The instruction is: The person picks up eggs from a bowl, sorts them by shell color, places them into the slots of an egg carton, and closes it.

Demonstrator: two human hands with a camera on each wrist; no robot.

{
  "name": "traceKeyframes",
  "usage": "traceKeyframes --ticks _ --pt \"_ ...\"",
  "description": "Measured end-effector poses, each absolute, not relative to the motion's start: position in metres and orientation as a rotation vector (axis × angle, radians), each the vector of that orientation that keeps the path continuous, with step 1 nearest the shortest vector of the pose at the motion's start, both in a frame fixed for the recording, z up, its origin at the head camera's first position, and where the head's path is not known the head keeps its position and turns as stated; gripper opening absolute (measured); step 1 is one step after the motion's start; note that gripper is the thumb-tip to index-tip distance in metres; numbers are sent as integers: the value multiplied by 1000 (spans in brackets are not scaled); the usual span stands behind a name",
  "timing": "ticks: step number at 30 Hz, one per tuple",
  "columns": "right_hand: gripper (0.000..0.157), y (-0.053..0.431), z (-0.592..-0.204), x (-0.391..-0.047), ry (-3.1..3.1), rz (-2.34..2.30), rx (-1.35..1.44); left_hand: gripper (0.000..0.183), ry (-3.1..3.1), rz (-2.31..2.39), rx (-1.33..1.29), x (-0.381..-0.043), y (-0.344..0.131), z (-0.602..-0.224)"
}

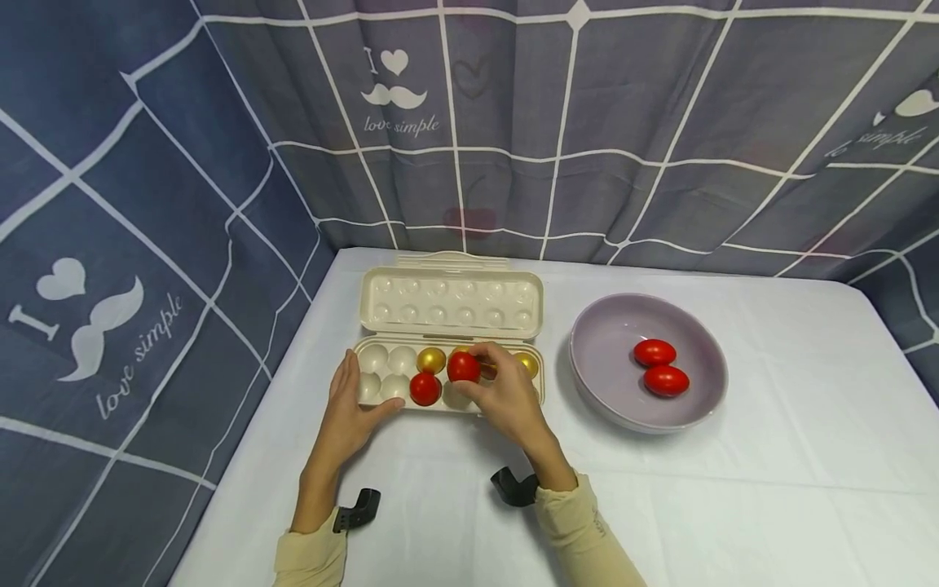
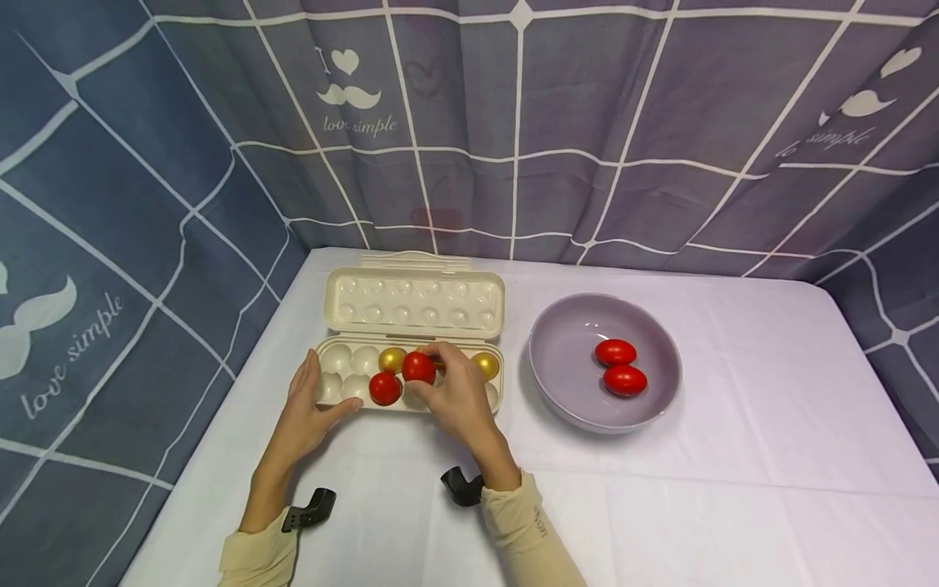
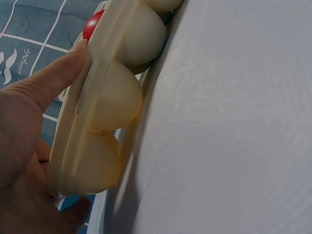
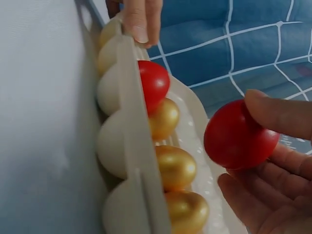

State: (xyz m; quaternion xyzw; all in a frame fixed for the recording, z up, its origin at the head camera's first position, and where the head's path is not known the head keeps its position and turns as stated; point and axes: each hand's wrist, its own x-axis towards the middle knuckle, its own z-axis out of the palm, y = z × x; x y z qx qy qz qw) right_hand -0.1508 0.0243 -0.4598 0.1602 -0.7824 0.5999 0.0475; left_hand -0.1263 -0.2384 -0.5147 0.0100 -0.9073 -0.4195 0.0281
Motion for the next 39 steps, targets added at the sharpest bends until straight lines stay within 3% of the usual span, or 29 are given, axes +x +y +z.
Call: traceKeyframes --ticks 27,39 --pt "40 7 -489 -151 -2664 1231 534 121 -2792 -1290 39 -127 -237 -514" --pt "38 10 -490 -152 -2679 1116 680 121 -2787 -1278 18 -127 -238 -516"
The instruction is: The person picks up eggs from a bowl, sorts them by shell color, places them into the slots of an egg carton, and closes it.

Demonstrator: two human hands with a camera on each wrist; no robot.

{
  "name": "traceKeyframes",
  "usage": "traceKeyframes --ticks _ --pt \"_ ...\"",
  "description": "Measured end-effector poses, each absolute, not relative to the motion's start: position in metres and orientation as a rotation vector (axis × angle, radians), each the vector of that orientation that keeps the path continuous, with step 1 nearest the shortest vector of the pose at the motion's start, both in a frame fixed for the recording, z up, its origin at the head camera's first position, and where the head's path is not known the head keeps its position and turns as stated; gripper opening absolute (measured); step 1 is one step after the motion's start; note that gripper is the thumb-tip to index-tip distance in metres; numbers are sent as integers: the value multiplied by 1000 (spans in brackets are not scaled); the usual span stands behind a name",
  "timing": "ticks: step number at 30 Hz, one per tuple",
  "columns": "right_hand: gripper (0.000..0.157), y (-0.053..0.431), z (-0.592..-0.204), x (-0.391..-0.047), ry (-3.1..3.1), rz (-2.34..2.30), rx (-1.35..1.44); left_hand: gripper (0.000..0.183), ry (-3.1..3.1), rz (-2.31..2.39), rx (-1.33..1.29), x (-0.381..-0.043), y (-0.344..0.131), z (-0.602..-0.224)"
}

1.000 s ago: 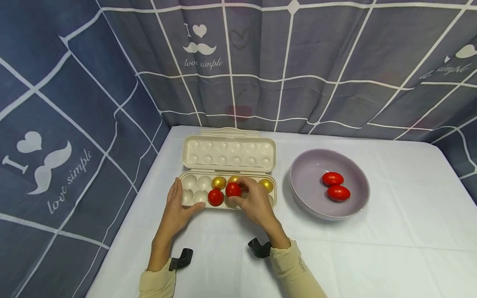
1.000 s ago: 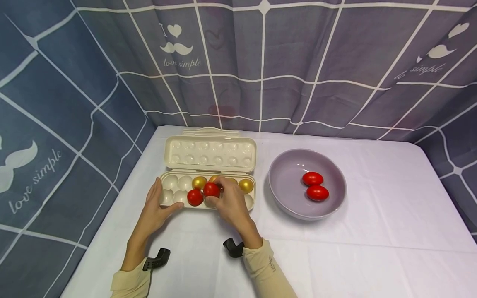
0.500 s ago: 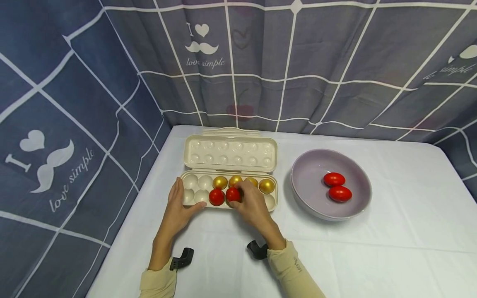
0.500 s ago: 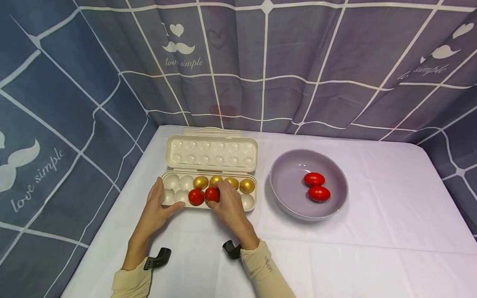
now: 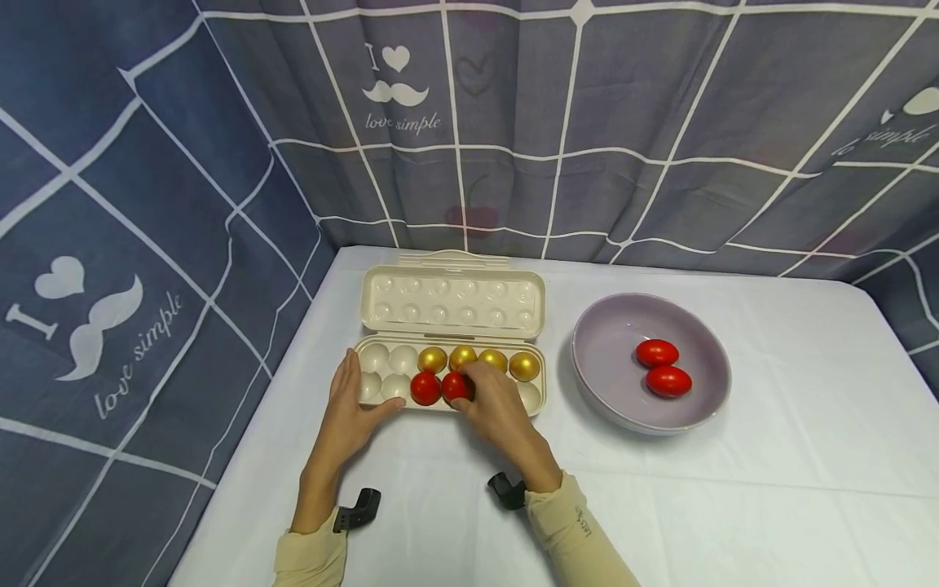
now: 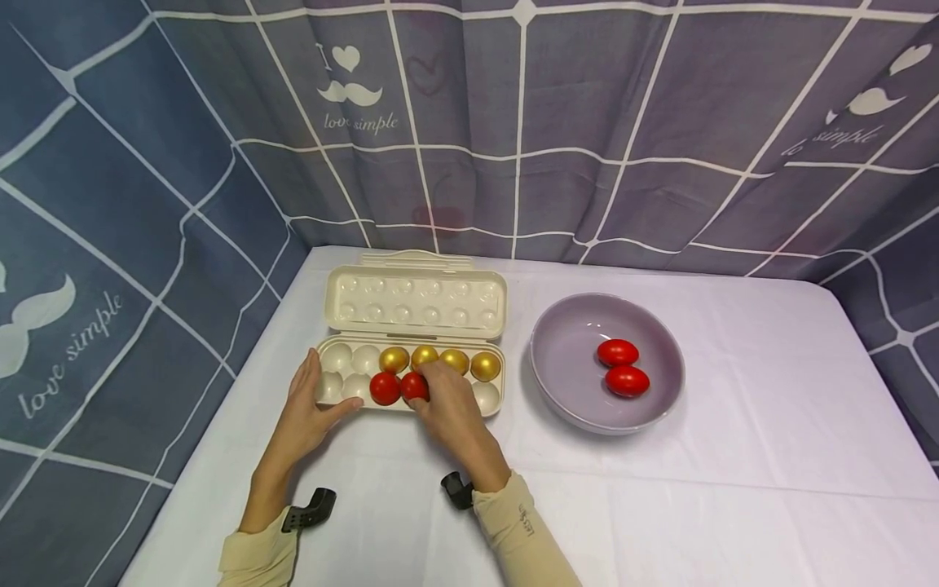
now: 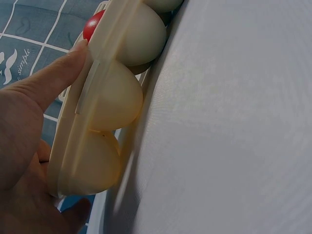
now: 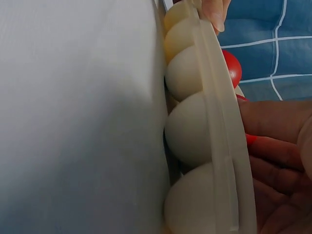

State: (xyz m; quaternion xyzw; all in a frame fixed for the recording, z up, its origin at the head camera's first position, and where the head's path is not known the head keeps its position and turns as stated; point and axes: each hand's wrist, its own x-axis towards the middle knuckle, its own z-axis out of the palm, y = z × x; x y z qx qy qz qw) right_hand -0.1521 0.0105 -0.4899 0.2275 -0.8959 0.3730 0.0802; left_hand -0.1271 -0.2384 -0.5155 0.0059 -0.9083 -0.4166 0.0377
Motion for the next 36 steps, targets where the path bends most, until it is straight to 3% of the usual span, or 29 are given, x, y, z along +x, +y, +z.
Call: traceKeyframes --ticks 19,30,36 --pt "28 16 -487 -156 -2725 1166 783 120 -2786 -1283 19 -125 -239 -516" --pt "35 20 -486 -157 -2696 1152 807 120 -2786 -1283 11 -127 -238 -514" --pt "32 26 -479 -158 -2670 1231 813 121 -2798 -1271 22 -126 -238 -513"
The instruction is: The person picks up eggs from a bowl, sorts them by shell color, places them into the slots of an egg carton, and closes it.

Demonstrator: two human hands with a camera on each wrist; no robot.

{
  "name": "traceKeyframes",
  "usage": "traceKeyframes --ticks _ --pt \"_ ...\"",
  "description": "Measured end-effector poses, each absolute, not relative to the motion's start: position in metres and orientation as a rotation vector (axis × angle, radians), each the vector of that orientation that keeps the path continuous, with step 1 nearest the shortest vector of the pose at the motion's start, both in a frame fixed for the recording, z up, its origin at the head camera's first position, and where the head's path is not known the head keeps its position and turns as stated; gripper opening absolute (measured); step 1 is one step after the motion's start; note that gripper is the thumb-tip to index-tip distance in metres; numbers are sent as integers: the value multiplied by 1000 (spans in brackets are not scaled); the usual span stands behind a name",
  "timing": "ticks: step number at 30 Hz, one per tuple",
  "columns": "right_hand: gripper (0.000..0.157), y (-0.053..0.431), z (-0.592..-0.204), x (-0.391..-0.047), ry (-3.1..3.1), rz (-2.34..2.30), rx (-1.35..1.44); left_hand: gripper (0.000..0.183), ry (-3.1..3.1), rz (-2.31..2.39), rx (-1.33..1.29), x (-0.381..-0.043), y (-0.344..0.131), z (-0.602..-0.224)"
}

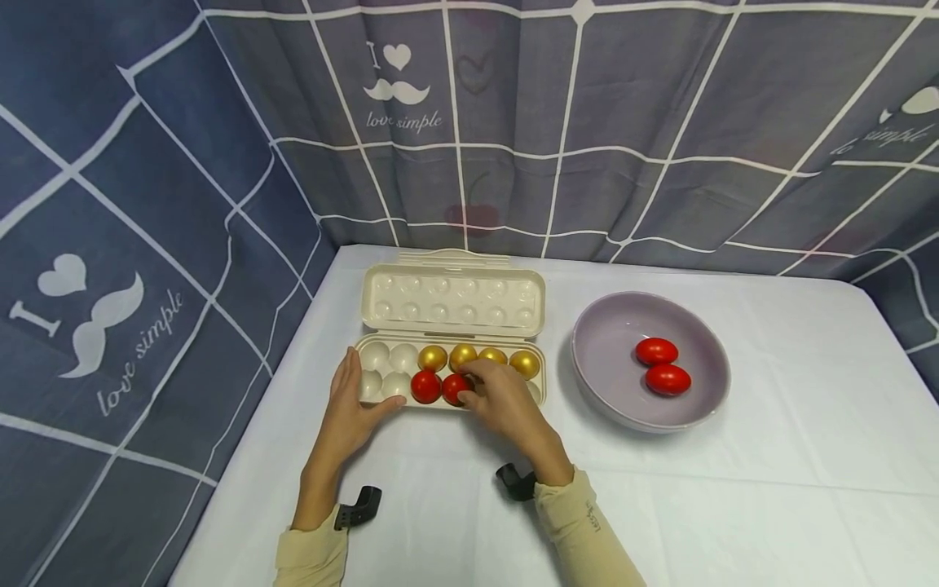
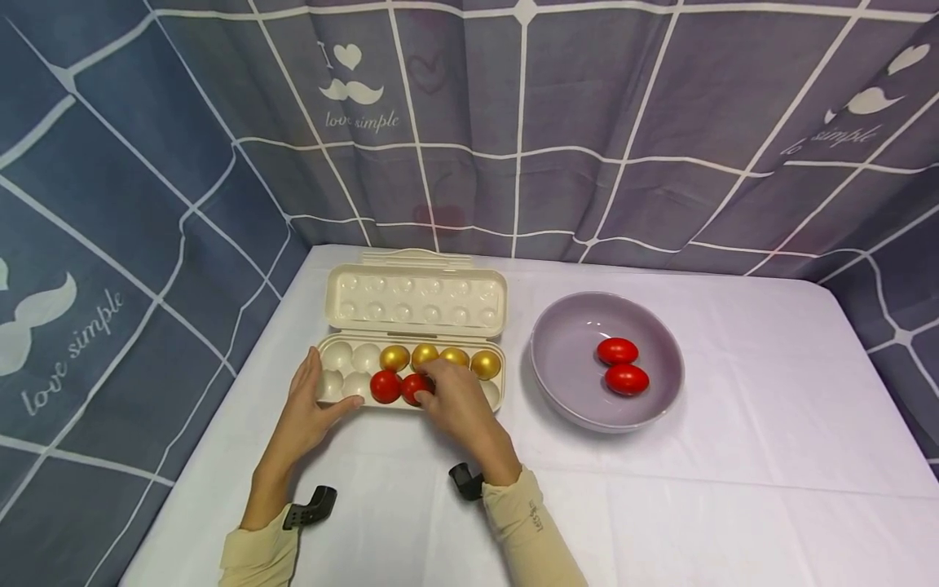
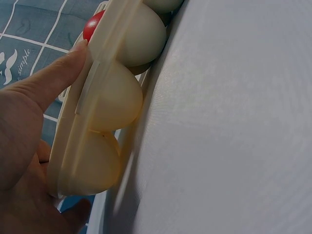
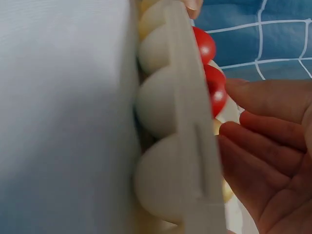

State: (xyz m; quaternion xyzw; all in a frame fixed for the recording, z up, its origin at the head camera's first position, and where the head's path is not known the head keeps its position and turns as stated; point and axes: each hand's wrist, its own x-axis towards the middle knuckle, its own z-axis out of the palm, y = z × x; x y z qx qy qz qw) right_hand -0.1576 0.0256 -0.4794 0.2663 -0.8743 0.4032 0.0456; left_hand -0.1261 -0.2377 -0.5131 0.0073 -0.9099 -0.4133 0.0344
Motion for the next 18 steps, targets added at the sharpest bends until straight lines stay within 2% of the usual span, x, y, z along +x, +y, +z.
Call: traceKeyframes --ticks 8,18 --pt "25 41 -466 -159 -2456 1484 823 121 -2802 -1286 22 -126 -238 -513" --pt "32 70 -449 -163 -2327 1452 756 120 -2801 -1290 23 -125 -237 -510"
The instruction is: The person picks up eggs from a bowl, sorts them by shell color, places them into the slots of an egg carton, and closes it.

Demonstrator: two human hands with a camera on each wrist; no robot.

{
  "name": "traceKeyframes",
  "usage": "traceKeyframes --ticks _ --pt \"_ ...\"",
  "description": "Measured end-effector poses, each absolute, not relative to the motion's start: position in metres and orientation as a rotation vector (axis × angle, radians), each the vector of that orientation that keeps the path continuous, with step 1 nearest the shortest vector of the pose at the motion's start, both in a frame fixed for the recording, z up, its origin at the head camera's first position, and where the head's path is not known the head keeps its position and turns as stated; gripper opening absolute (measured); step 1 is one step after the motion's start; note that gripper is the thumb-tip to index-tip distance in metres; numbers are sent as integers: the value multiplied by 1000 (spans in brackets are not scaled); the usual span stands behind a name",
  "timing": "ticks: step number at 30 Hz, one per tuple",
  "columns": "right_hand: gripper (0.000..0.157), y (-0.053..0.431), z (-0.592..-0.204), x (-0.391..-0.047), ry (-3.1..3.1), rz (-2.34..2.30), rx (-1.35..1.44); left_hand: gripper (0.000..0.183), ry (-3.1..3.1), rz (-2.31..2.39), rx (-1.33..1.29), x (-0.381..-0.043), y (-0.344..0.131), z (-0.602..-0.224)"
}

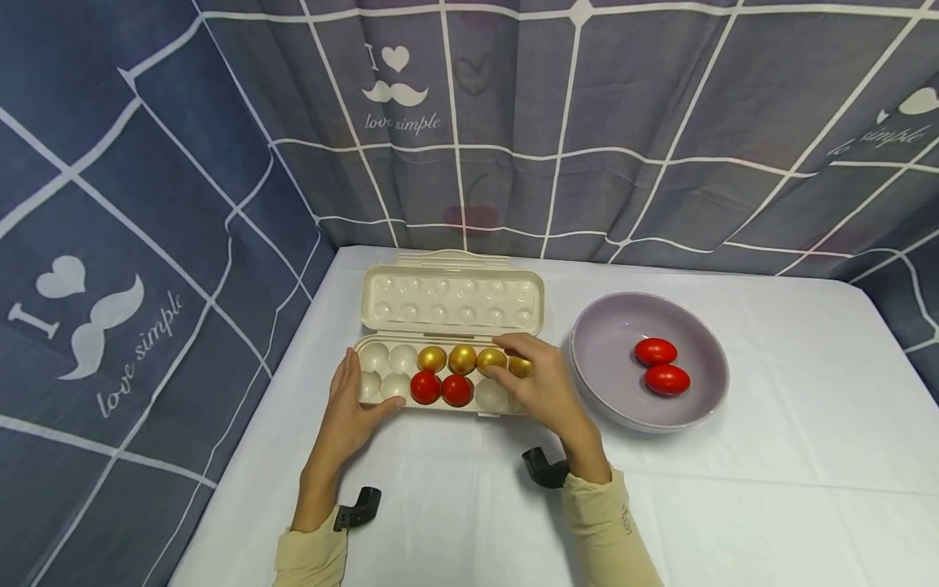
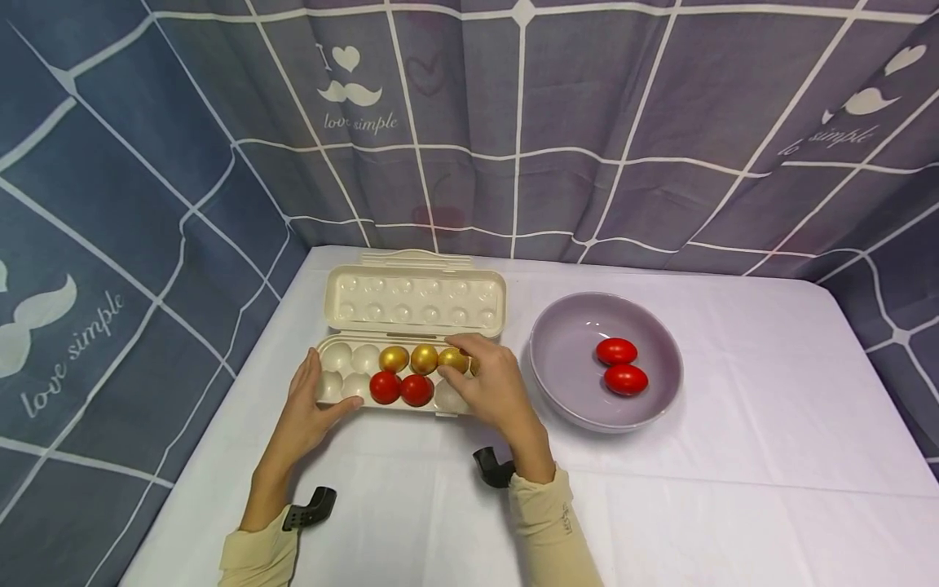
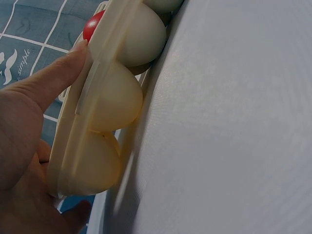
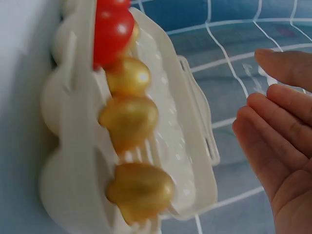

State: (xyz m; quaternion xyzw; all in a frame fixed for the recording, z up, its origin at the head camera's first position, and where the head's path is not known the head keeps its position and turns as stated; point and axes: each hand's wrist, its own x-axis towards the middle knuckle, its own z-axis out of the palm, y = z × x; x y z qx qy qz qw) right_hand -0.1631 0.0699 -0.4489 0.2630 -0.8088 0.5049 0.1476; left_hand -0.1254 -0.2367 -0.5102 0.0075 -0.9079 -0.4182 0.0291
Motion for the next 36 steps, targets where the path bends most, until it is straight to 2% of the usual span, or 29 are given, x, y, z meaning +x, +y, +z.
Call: traceKeyframes --ticks 26,36 --pt "41 172 -446 -169 -2345 1500 190 121 -2812 -1267 21 -126 -237 -512" --pt "38 207 -455 -166 -2352 1428 -78 120 -2820 -1257 24 -125 -237 -511"
